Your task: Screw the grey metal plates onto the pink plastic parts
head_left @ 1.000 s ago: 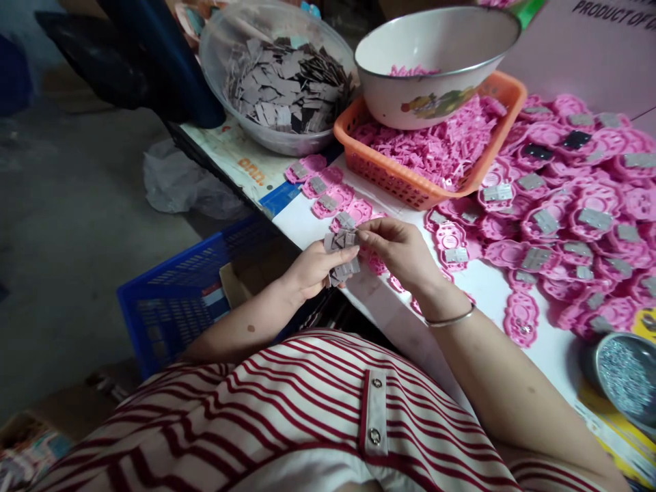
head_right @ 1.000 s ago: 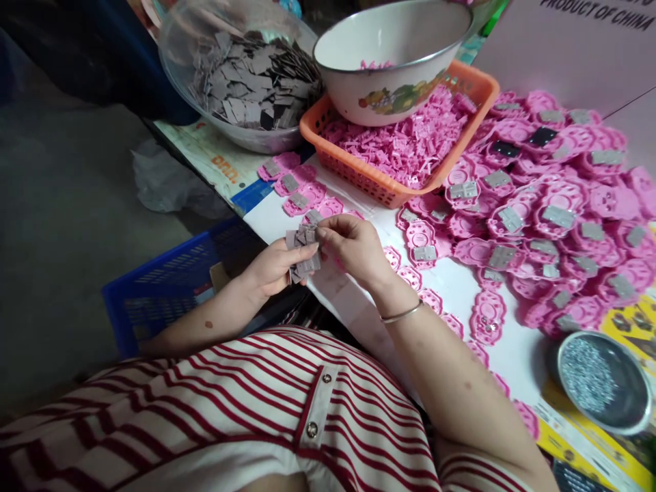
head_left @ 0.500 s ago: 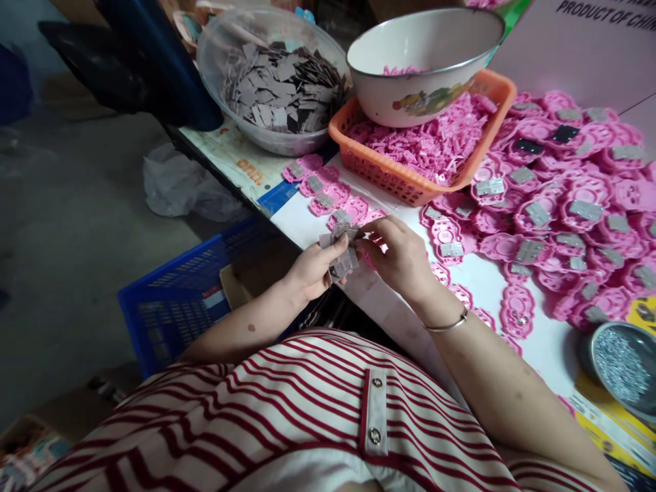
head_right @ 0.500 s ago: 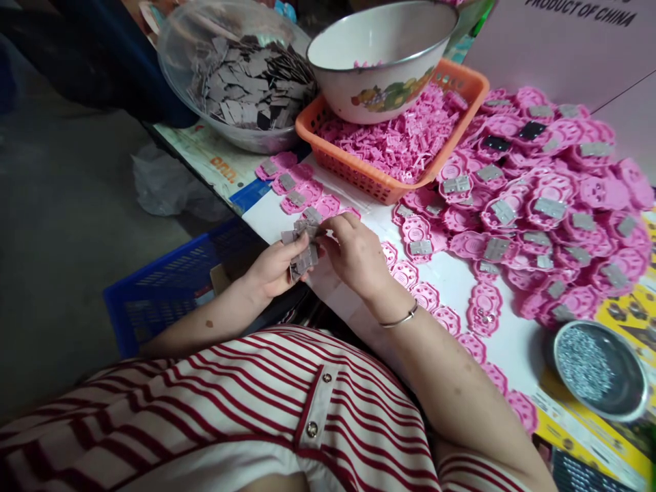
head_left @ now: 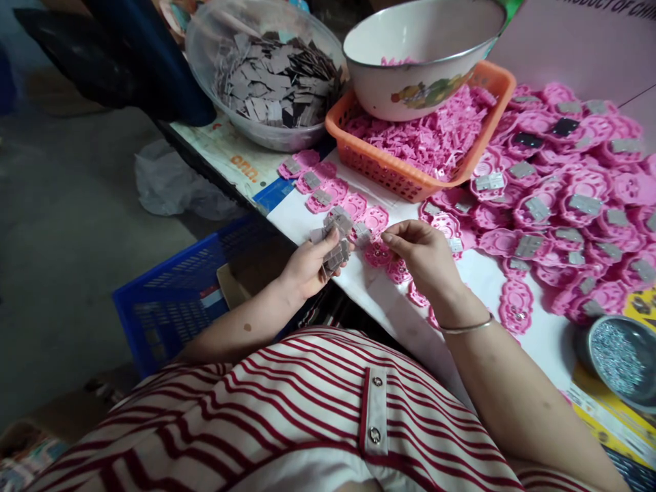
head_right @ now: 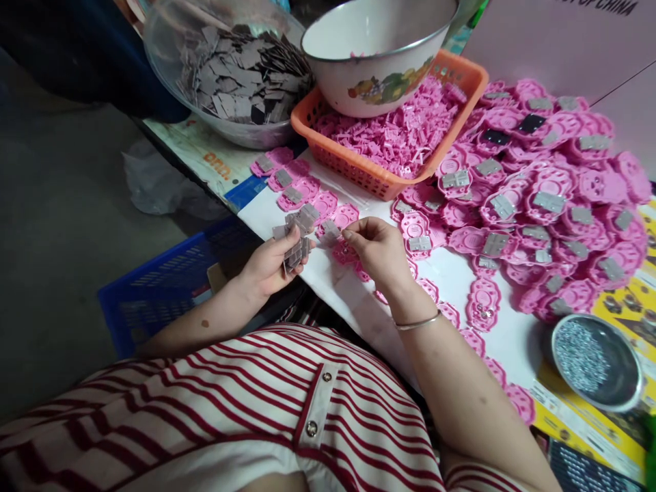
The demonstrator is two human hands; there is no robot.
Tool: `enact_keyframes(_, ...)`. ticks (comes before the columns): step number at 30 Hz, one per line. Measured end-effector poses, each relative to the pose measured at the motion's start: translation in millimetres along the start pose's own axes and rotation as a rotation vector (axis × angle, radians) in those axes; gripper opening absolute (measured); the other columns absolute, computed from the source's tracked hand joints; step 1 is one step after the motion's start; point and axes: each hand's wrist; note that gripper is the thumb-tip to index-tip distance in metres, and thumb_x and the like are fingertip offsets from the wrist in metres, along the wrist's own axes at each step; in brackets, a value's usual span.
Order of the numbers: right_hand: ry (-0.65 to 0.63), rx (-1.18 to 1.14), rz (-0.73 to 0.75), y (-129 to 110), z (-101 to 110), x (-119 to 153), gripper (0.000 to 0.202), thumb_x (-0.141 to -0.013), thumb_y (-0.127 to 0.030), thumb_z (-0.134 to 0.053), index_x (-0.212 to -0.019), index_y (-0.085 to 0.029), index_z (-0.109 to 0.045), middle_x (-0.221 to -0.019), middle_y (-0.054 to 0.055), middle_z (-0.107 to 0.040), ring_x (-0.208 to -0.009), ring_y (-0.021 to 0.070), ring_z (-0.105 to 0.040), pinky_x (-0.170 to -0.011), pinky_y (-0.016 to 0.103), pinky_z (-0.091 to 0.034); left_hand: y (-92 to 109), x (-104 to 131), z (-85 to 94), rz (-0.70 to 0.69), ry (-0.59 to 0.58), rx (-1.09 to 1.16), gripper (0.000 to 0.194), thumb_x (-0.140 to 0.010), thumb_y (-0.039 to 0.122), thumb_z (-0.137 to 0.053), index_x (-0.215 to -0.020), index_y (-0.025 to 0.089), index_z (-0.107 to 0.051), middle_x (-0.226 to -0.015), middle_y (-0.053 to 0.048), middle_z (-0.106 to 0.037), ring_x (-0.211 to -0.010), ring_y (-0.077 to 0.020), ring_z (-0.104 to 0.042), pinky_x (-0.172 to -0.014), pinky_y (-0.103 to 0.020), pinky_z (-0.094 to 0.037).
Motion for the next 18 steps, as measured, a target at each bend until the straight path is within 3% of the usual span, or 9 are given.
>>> enact_keyframes(4, 0.013, 0.125, -0.017, -1.2, -0.4, 2.9, 0.027, -0.086, -0.042, -0.055, -0.087, -0.015, -0.062, -0.068, 0.001, -0.061, -0.055, 0.0091, -0.049, -0.053, 0.025, -0.04, -1.0, -1.9, -1.2, -0.018, 0.022, 0.013, 0.023, -0.099, 0.026, -0.06, -0.081, 0.012, -0.065, -0.065, 0.0, -0.069, -0.04, -0.0062, -0.057, -0.034, -0.013, -0.04)
enact_keyframes(8, -0.002, 0.392, 0.091, -6.6, -5.7, 3.6, 0.02, -0.088, -0.029, -0.055, -0.092, -0.016, -0.069, -0.085, 0.007, -0.067, -0.072, 0.0137, -0.055, -0.069, 0.03, -0.043, 4.2, -6.2, 3.8, -0.075, 0.082, 0.054, 0.023, -0.103, 0.024, -0.053, -0.086, 0.014, -0.065, -0.065, 0.002, -0.069, -0.042, -0.0053, -0.058, -0.036, -0.013, -0.041)
enact_keyframes(14, -0.266, 0.738, 0.335, -23.4, -35.2, -2.1, 0.031, -0.093, -0.022, -0.044, -0.101, -0.014, -0.072, -0.113, 0.019, -0.065, -0.105, 0.0278, -0.053, -0.089, 0.043, -0.041, 20.1, -9.2, 20.0, -0.196, 0.186, 0.111, 0.021, -0.101, 0.028, -0.058, -0.088, 0.013, -0.066, -0.07, 0.0, -0.07, -0.044, -0.0045, -0.059, -0.038, -0.012, -0.041)
enact_keyframes(18, -0.387, 0.841, 0.408, -34.8, -54.5, -13.2, 0.035, -0.093, -0.015, -0.038, -0.094, -0.01, -0.072, -0.116, 0.023, -0.064, -0.112, 0.0299, -0.052, -0.092, 0.044, -0.041, 26.0, -3.7, 23.2, -0.198, 0.19, 0.111, 0.021, -0.102, 0.027, -0.055, -0.09, 0.014, -0.065, -0.069, 0.001, -0.07, -0.045, -0.0032, -0.058, -0.04, -0.011, -0.041)
Point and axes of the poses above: each hand's wrist, its own x-axis away from the middle knuckle, its own z-axis out of the back of the hand, y = z × x
